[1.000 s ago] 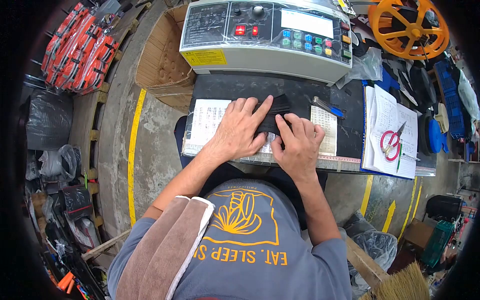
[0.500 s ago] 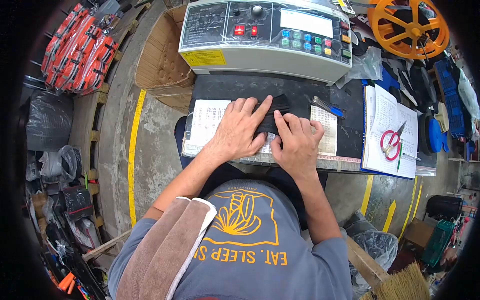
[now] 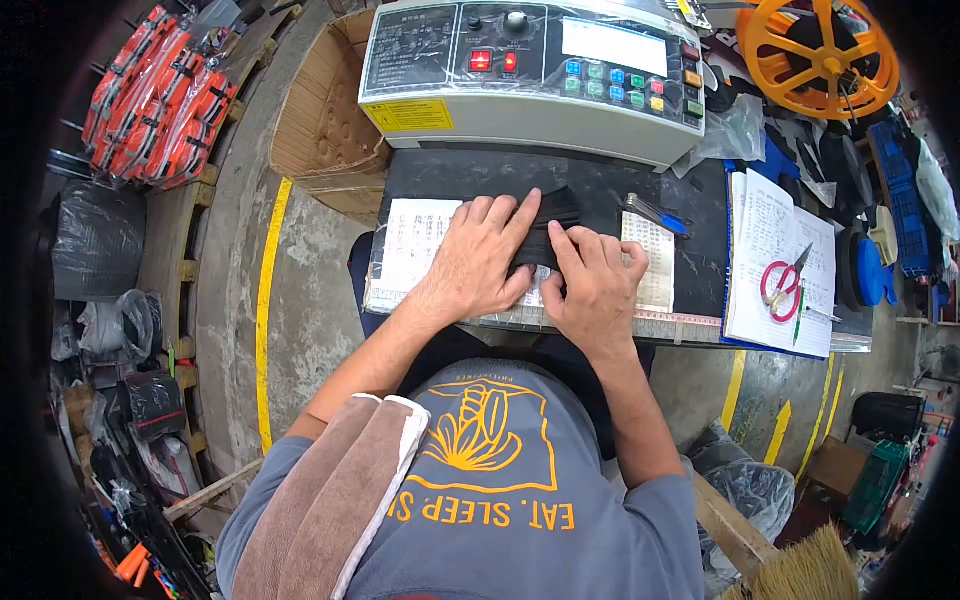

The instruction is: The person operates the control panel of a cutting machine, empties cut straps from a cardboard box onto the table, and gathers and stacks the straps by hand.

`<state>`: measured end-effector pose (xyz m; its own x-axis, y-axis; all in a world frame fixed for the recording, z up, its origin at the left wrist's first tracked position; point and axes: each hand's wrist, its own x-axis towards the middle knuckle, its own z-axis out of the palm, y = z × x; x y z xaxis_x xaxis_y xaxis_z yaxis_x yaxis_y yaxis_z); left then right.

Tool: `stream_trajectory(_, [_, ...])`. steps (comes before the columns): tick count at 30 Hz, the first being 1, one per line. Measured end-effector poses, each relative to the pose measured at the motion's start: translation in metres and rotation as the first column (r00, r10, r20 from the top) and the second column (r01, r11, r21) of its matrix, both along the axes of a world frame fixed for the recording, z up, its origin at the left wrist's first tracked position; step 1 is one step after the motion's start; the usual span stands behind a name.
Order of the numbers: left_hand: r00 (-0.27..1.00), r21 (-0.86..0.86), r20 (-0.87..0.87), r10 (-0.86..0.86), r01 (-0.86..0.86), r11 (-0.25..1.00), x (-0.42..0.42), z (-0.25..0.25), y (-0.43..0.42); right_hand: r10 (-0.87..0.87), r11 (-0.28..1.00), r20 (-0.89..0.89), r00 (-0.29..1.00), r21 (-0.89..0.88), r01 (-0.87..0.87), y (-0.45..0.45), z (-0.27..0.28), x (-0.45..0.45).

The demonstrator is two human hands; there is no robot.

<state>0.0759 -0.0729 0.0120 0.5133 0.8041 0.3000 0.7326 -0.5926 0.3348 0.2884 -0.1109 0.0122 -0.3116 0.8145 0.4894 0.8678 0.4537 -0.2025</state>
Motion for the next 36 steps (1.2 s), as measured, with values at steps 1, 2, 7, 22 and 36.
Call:
stream_trajectory(1, [1.000,-0.002,-0.002,0.000,0.000,1.000,-0.0001,0.0002,-0.0001,0.000,1.000,0.006,1.000,0.008,0.000,0.0000,-0.0003,0.0003])
stream_trajectory(2, [1.000,-0.004,-0.004,0.001,-0.001,1.000,0.0000,0.0004,0.0000,0.000,1.000,0.011,1.000,0.016,0.000,0.0002,-0.0006,0.0006])
stream_trajectory(7, [1.000,-0.006,-0.002,0.003,-0.003,1.000,0.0001,-0.0008,0.0000,-0.029,0.999,0.008,1.000,0.029,0.029,-0.0014,-0.0031,-0.0006])
stream_trajectory(22, [1.000,-0.016,-0.005,0.012,-0.012,1.000,0.0002,0.0001,0.0000,0.021,1.000,-0.036,0.999,-0.011,-0.022,0.0038,0.0038,-0.0001])
stream_trajectory(36, [1.000,-0.021,-0.017,0.012,-0.012,1.000,0.0001,-0.0004,0.0004,-0.005,0.999,0.009,1.000,0.032,0.004,0.0017,0.0007,-0.0004])
